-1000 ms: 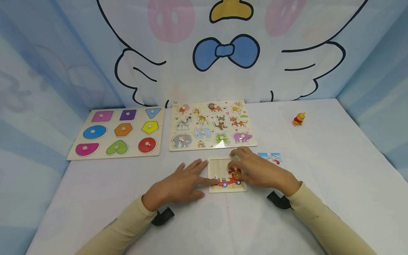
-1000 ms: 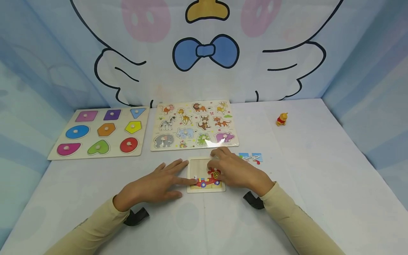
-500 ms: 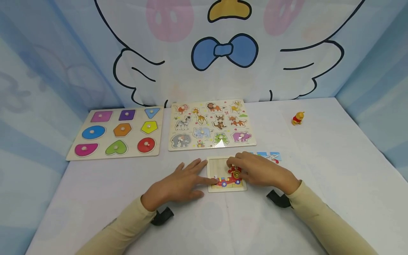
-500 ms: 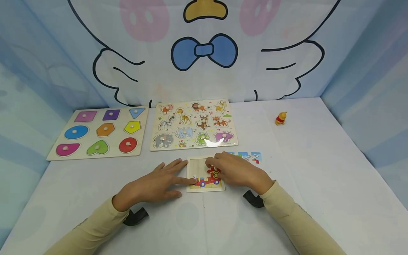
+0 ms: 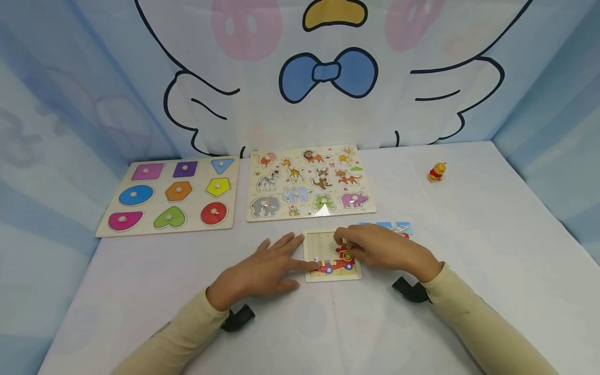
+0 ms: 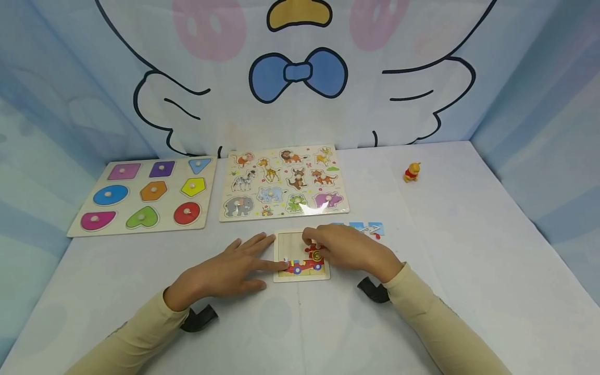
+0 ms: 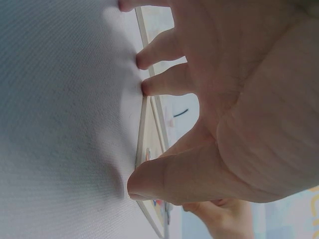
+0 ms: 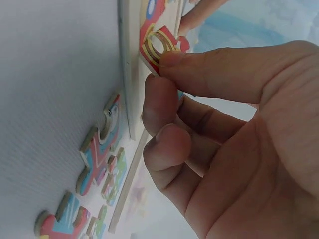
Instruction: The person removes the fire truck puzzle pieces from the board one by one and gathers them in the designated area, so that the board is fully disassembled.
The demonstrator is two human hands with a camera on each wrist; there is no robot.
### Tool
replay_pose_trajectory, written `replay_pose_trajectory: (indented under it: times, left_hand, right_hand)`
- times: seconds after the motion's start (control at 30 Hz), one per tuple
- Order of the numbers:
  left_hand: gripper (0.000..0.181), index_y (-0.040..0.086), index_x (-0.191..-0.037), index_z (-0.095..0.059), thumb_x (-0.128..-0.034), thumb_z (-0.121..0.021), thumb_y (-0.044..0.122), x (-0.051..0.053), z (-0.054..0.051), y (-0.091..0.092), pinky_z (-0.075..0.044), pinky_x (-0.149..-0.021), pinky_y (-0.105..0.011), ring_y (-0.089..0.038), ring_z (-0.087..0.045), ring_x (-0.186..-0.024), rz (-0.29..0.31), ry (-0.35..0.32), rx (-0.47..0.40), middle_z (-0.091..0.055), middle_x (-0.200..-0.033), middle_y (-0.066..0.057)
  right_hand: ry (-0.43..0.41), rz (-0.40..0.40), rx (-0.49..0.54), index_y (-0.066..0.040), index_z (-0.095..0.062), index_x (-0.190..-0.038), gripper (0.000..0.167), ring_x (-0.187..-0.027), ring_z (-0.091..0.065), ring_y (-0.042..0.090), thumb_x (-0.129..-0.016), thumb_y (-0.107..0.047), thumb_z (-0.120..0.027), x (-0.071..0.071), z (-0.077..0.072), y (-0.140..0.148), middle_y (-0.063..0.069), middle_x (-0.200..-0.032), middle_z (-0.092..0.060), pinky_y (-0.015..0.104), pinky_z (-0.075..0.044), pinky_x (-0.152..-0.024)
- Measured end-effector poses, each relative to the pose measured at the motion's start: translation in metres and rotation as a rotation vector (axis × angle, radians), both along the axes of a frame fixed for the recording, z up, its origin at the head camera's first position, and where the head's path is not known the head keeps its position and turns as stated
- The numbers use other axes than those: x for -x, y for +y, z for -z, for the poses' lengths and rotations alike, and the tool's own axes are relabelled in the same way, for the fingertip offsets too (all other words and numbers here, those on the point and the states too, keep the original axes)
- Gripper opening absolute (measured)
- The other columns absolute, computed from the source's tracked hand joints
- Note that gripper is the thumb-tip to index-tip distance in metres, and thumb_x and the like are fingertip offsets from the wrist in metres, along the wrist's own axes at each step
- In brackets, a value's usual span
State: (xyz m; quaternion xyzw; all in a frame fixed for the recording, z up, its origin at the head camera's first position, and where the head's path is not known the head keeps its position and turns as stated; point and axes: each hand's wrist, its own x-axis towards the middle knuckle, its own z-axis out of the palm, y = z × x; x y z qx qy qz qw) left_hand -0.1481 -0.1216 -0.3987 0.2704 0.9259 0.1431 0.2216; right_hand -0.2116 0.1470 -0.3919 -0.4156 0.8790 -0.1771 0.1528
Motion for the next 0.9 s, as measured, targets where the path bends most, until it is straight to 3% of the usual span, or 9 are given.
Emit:
replay_pose_trajectory:
  times: [0.33, 0.5, 0.7, 0.8, 0.9]
  left_hand:
    - [0.053, 0.041, -0.145, -0.058, -0.0964, -0.072, 0.026, 0.001, -0.001, 0.001, -0.015, -0.118, -0.069, -0.032, -0.012, -0.156, -0.010, -0.015, 0.005, -0.023, -0.169, -0.010]
    - [0.053, 0.041, -0.145, -0.058, -0.0964, -0.072, 0.026, 0.000, -0.001, 0.001, -0.015, -0.118, -0.069, -0.033, -0.012, -0.156, -0.012, -0.016, 0.008, -0.022, -0.169, -0.010]
    - [0.052, 0.039, -0.144, -0.059, -0.0959, -0.073, 0.024, -0.002, -0.002, 0.001, -0.015, -0.118, -0.069, -0.033, -0.013, -0.156, -0.017, -0.004, -0.007, -0.023, -0.168, -0.011]
    - [0.052, 0.038, -0.144, -0.060, -0.0958, -0.073, 0.024, -0.002, -0.002, 0.001, -0.016, -0.118, -0.069, -0.034, -0.013, -0.156, -0.012, 0.003, -0.016, -0.024, -0.168, -0.012]
    - [0.052, 0.039, -0.143, -0.060, -0.0957, -0.073, 0.024, -0.002, -0.002, 0.001, -0.015, -0.118, -0.069, -0.034, -0.013, -0.156, -0.013, 0.002, -0.016, -0.024, -0.168, -0.011]
  right_hand:
    - [-0.007, -0.019, 0.042, -0.017, -0.062, -0.109, 0.022, -0.077, -0.055, 0.009, -0.096, 0.000, -0.066, 0.001, -0.002, 0.001, -0.008, -0.089, -0.061, 0.028, -0.048, -0.070]
    - [-0.021, 0.029, 0.049, -0.015, -0.064, -0.109, 0.021, -0.075, -0.055, 0.010, -0.095, 0.000, -0.067, 0.003, -0.016, 0.010, -0.005, -0.088, -0.063, 0.028, -0.050, -0.067]
    - [0.005, 0.162, 0.067, -0.016, -0.064, -0.107, 0.024, -0.072, -0.055, 0.013, -0.092, 0.001, -0.072, 0.009, -0.044, 0.052, -0.003, -0.084, -0.061, 0.027, -0.048, -0.060]
    - [-0.001, 0.200, 0.040, -0.019, -0.063, -0.106, 0.024, -0.072, -0.053, 0.013, -0.092, -0.001, -0.072, 0.010, -0.046, 0.077, -0.004, -0.082, -0.059, 0.026, -0.046, -0.059]
    - [-0.060, 0.219, -0.001, -0.020, -0.063, -0.105, 0.023, -0.073, -0.052, 0.013, -0.093, -0.001, -0.071, 0.008, -0.041, 0.095, -0.005, -0.081, -0.058, 0.026, -0.046, -0.059]
